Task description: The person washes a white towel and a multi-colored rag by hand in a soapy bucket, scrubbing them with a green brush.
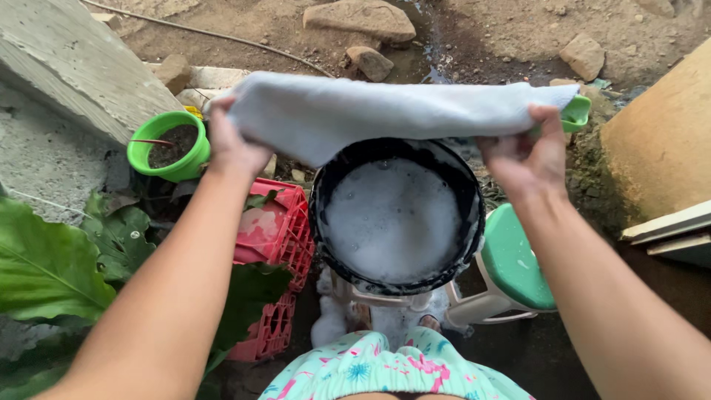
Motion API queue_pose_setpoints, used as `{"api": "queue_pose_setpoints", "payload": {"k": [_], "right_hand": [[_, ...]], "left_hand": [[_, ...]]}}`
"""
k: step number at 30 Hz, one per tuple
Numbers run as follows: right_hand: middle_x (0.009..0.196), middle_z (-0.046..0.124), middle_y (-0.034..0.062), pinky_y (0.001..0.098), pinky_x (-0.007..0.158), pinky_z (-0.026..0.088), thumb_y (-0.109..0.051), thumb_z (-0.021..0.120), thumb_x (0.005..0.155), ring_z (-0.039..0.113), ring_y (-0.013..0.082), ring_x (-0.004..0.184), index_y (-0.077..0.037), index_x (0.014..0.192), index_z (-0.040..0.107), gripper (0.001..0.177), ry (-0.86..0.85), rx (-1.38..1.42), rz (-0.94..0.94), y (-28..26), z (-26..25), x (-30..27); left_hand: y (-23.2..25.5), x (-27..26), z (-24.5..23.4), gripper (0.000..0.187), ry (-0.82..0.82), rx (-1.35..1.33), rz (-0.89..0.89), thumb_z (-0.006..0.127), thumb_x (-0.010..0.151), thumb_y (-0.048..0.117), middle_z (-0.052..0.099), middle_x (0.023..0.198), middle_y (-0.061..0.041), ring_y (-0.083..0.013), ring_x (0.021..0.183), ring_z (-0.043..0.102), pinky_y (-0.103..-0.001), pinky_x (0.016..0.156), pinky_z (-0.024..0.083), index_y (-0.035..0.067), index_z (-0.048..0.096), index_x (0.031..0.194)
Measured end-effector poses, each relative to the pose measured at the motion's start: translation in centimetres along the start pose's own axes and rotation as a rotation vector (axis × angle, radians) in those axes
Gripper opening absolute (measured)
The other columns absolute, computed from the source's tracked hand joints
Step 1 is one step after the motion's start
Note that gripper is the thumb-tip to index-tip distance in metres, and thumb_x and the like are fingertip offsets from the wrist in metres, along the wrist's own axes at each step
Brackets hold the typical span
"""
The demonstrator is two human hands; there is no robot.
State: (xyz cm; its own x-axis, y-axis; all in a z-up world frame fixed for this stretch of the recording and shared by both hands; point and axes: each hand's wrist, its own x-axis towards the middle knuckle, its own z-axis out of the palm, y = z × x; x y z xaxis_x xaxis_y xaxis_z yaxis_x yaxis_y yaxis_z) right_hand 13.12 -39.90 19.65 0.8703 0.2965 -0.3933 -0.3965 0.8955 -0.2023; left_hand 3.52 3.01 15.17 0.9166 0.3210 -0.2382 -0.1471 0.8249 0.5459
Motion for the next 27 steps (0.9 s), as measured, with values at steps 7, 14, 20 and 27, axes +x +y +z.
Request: {"api": "queue_pose_setpoints", "payload": {"k": [7,14,20,27], "right_hand": [[0.125,0.068,0.0022,0.0362,0.103,0.048,-0.009,0.069,0.083,0.062,0.0182,0.113,-0.012,0.132,0.059,0.05,-0.064,-0.789,0.103,2.1,-5.0,-6.2],[0.119,0.07,0.0092,0.0382,0.1,0.049,-0.006,0.074,0.081,0.066,0.0189,0.112,-0.002,0.123,0.061,0.044,0.181,-1.018,0.181,3.4,-12.8,-9.9],[0.115,0.067,0.0009,0.0379,0.099,0.047,-0.015,0.074,0.082,0.062,0.0179,0.11,-0.01,0.121,0.062,0.041,0.348,-0.907,0.154,2.1,-14.3,-12.3],[0.103,0.063,0.0061,0.0414,0.097,0.049,-0.02,0.074,0.089,0.063,0.0222,0.103,-0.01,0.11,0.06,0.027,0.417,-0.784,0.224,0.1,-21.9,-12.4]], "left_hand": [[-2.2,-7.3,-9.8,0.06,0.182,0.117,-0.035,0.052,0.077,0.042,0.067,0.134,-0.009,-0.032,0.13,0.06,-0.058,0.115,0.043,0.013,0.063,0.129],[-8.5,-14.5,-14.9,0.053,0.694,0.123,-0.29,0.046,0.081,0.035,0.067,0.13,-0.01,-0.0336,0.123,0.062,-0.059,0.115,0.04,0.013,0.062,0.126],[-9.1,-14.9,-17.1,0.051,0.708,0.119,-0.383,0.048,0.089,0.033,0.066,0.135,-0.013,-0.0351,0.127,0.061,-0.057,0.114,0.04,0.008,0.06,0.131],[-11.8,-16.1,-20.4,0.055,0.842,0.334,-0.613,0.048,0.103,0.046,0.053,0.15,-0.011,-0.0294,0.142,0.05,-0.055,0.119,0.038,0.011,0.05,0.146]]}}
